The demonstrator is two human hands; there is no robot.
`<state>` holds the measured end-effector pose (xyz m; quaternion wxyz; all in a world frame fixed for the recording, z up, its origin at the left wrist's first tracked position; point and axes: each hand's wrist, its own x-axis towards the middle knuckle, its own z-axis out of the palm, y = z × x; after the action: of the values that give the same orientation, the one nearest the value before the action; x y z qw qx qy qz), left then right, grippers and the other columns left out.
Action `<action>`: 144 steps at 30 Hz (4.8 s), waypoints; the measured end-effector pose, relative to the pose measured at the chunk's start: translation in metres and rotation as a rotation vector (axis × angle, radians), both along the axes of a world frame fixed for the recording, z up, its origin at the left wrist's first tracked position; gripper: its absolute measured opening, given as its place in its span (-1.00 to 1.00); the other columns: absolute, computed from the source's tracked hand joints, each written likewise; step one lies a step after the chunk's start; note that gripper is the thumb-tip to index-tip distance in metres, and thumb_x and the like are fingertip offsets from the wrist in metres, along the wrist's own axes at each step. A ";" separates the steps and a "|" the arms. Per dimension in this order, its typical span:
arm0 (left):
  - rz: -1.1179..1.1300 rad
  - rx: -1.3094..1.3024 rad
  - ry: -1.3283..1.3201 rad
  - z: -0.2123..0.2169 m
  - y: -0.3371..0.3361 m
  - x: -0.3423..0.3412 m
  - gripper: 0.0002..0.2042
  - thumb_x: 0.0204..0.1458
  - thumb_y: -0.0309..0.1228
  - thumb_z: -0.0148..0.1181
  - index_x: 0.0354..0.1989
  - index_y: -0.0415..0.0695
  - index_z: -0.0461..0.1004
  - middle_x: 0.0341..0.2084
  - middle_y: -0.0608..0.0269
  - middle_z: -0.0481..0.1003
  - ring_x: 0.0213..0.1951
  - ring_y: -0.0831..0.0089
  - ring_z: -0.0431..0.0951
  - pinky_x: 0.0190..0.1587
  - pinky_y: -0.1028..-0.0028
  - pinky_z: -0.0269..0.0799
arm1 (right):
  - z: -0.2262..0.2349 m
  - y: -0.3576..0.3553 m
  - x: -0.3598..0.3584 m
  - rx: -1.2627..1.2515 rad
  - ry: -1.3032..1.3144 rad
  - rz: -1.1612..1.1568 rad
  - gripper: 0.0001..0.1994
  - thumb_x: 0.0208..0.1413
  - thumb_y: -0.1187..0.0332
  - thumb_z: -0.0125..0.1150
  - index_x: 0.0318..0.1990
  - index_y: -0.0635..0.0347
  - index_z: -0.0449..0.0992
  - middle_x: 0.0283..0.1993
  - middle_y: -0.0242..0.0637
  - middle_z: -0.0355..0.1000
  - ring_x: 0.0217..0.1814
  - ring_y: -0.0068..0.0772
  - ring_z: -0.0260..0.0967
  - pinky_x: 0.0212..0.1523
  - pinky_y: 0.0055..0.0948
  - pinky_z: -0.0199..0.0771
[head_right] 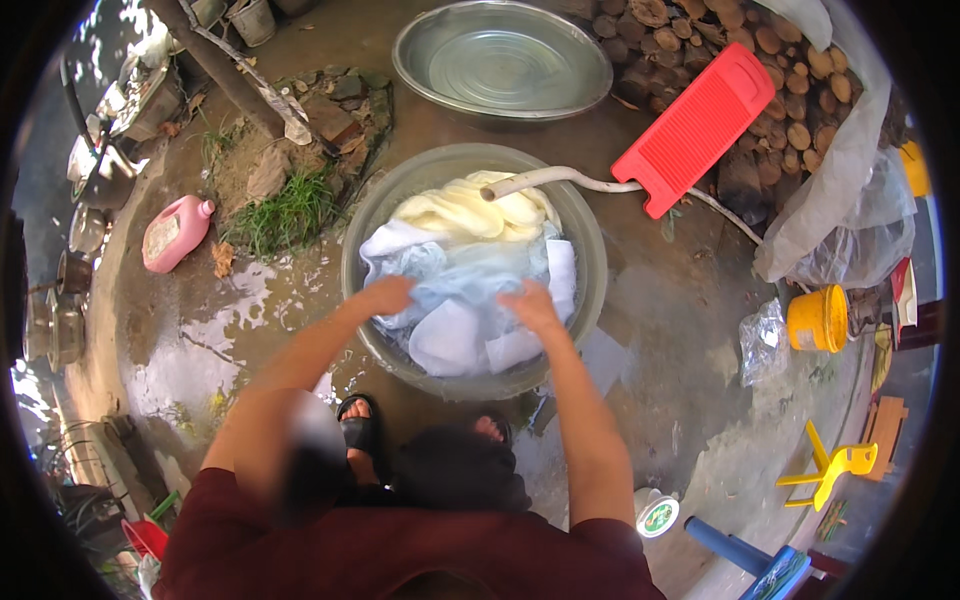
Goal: The person washes several pieces of light-colored clothing by hand in a large basin filled with water. They repeatedly submerge, scrub, wring, and rinse the items, then place them on a nearby yellow stool.
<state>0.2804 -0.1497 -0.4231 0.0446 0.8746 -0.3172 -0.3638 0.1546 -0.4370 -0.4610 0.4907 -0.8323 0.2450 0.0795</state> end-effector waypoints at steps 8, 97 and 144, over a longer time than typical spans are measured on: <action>0.290 -0.632 -0.069 0.236 0.016 0.016 -0.75 0.08 -0.35 0.13 -0.10 -0.19 0.47 -0.26 0.19 0.55 -0.19 0.43 0.51 -0.08 0.43 0.41 | 0.304 -0.013 0.004 0.452 -0.536 -0.049 -0.73 0.04 0.39 0.28 -0.09 0.22 0.50 -0.25 -0.40 0.50 -0.26 -0.58 0.44 -0.23 -0.52 0.46; -0.049 -0.032 0.252 0.038 -0.009 -0.006 -0.23 -0.18 -0.23 0.26 0.30 0.06 0.10 0.27 -0.06 0.10 0.27 -0.02 0.13 0.18 0.11 0.22 | 0.077 0.036 0.016 0.023 -0.086 0.075 -0.74 0.04 0.39 0.22 -0.10 0.24 0.48 -0.20 -0.27 0.50 -0.19 -0.38 0.46 -0.18 -0.40 0.47; 1.231 -1.624 0.691 0.207 -0.022 -0.065 -0.77 0.13 -0.37 -0.02 -0.11 -0.16 0.46 -0.27 0.18 0.53 -0.22 0.34 0.54 -0.11 0.36 0.47 | 0.186 0.072 -0.085 0.934 -0.189 0.194 -0.39 0.14 0.13 0.13 0.27 0.18 0.11 0.16 -0.16 0.31 0.29 0.08 0.17 0.18 0.14 0.25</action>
<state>0.2156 -0.1717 -0.2164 0.8750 0.4425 0.0608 -0.1869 0.0697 -0.3653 -0.2750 0.8222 -0.5457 0.0587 0.1506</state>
